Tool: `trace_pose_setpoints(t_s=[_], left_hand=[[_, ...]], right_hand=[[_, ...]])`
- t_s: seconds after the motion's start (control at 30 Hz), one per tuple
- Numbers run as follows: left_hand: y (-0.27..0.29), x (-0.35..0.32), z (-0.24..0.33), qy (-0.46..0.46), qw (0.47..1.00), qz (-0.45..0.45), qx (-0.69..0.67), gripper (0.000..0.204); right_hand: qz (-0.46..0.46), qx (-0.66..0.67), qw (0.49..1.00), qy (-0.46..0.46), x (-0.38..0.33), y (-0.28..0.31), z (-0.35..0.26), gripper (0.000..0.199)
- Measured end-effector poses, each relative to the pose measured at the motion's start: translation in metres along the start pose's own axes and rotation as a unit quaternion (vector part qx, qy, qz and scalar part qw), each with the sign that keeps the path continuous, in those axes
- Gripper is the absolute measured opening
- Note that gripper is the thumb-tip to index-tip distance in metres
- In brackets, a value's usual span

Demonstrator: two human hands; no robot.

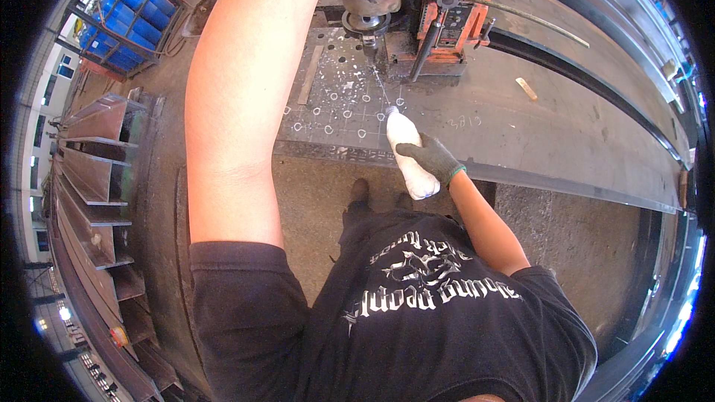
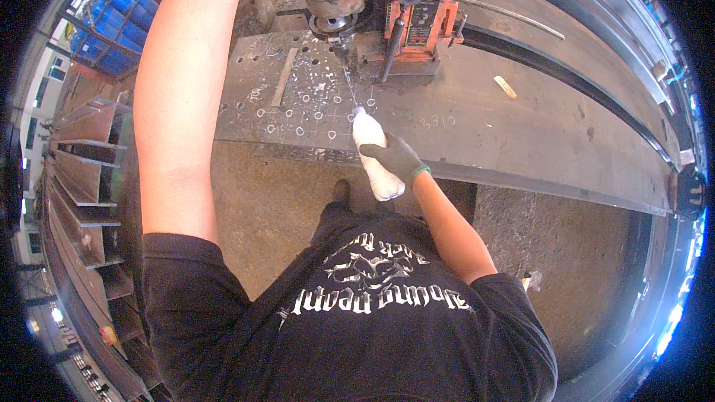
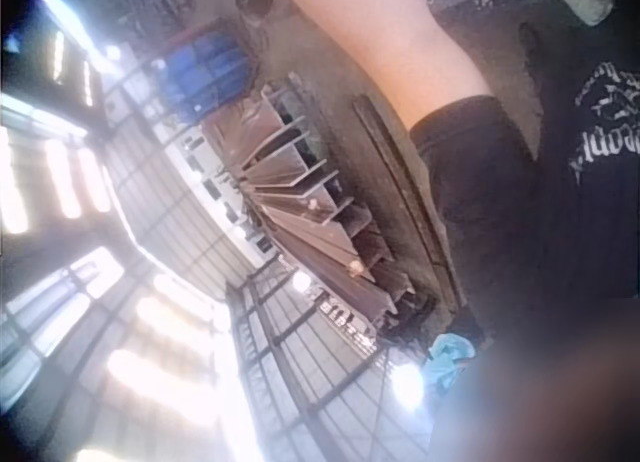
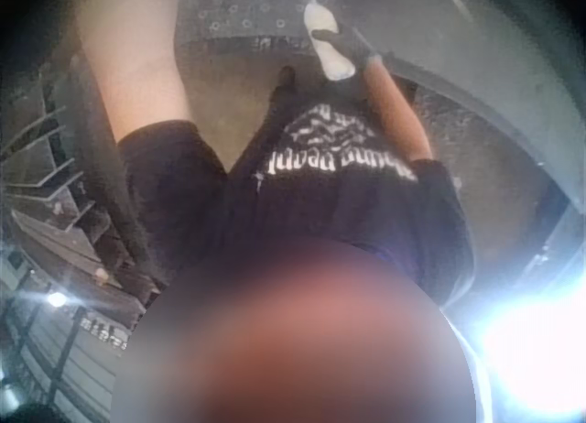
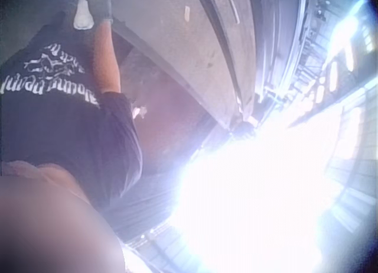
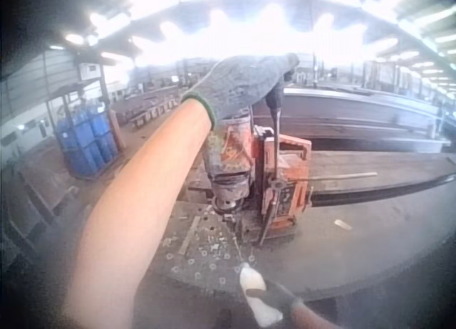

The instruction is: The person operates a portable drill press on a large metal plate, repeatedly applying liquid from a bottle to the drill bit area while lowering and raising the drill. The person repositions the drill press and continues drilling at marked locations on the plate.

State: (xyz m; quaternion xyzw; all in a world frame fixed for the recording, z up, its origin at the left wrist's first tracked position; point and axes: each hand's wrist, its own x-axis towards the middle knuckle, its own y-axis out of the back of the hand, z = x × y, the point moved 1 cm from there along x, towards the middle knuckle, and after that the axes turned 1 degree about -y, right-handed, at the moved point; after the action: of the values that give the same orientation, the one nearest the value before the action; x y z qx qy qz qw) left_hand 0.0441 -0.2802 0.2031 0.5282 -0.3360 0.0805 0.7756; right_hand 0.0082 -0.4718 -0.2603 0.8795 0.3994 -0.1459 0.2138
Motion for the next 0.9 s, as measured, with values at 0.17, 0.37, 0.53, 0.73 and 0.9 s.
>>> trace_pose_setpoints(t_s=[0.17,0.37,0.53,0.73,0.9], left_hand=[[-0.002,0.001,-0.008,-0.004,1.000,0.010,-0.028,0.058],[-0.011,0.010,-0.020,-0.014,0.991,0.042,-0.130,0.043],[-0.006,0.003,0.000,0.049,0.990,0.032,-0.129,0.040],[-0.012,0.004,-0.012,-0.003,0.988,0.070,-0.138,0.045],[-0.014,0.007,-0.011,0.065,0.993,0.075,-0.063,0.063]], right_hand=[[0.001,-0.022,1.000,-0.007,0.001,0.004,0.002,0.078],[0.127,-0.118,0.977,0.121,0.007,0.007,-0.011,0.087],[0.180,-0.135,0.963,0.152,-0.007,0.020,-0.040,0.090],[0.193,-0.152,0.946,0.211,0.012,0.032,-0.011,0.091],[0.133,-0.288,0.921,0.227,0.008,0.084,-0.026,0.085]])
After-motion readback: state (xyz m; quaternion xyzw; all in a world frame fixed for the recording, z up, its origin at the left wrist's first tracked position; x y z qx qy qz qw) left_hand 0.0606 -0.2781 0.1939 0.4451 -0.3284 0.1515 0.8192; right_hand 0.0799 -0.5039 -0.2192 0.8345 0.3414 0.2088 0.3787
